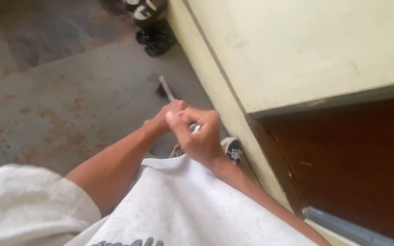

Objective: Sweeping a concrete floor area with a broom.

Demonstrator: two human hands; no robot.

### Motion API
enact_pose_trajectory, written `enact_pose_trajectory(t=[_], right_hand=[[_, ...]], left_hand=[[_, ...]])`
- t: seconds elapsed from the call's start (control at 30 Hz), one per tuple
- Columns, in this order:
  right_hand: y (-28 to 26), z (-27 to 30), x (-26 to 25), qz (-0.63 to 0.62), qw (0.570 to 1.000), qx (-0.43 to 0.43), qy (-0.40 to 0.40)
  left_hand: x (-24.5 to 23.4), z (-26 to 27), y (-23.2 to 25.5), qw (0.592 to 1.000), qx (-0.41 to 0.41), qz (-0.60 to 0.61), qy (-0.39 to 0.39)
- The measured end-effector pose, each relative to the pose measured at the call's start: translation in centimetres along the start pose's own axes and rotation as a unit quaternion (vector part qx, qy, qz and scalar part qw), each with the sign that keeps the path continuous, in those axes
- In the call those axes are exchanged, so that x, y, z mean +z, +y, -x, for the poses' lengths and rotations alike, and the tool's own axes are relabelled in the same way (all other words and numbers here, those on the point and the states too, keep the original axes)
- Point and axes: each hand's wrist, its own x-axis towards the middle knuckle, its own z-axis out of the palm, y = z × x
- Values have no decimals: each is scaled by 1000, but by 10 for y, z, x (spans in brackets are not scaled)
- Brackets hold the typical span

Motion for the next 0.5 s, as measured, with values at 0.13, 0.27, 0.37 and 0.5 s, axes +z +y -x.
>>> enact_pose_trajectory(t=[0.13,0.27,0.37,0.5], right_hand=[[-3,-23,14,-46,999,-19,10],[10,-28,33,-185,981,65,3],[23,-26,40,-192,978,77,0],[49,-22,34,-193,967,168,9]], left_hand=[[-45,29,24,990,-101,-98,20],[-51,53,-15,987,-61,-129,74],[-46,65,-36,978,-93,-163,93],[-51,76,-16,956,-243,-163,-21]])
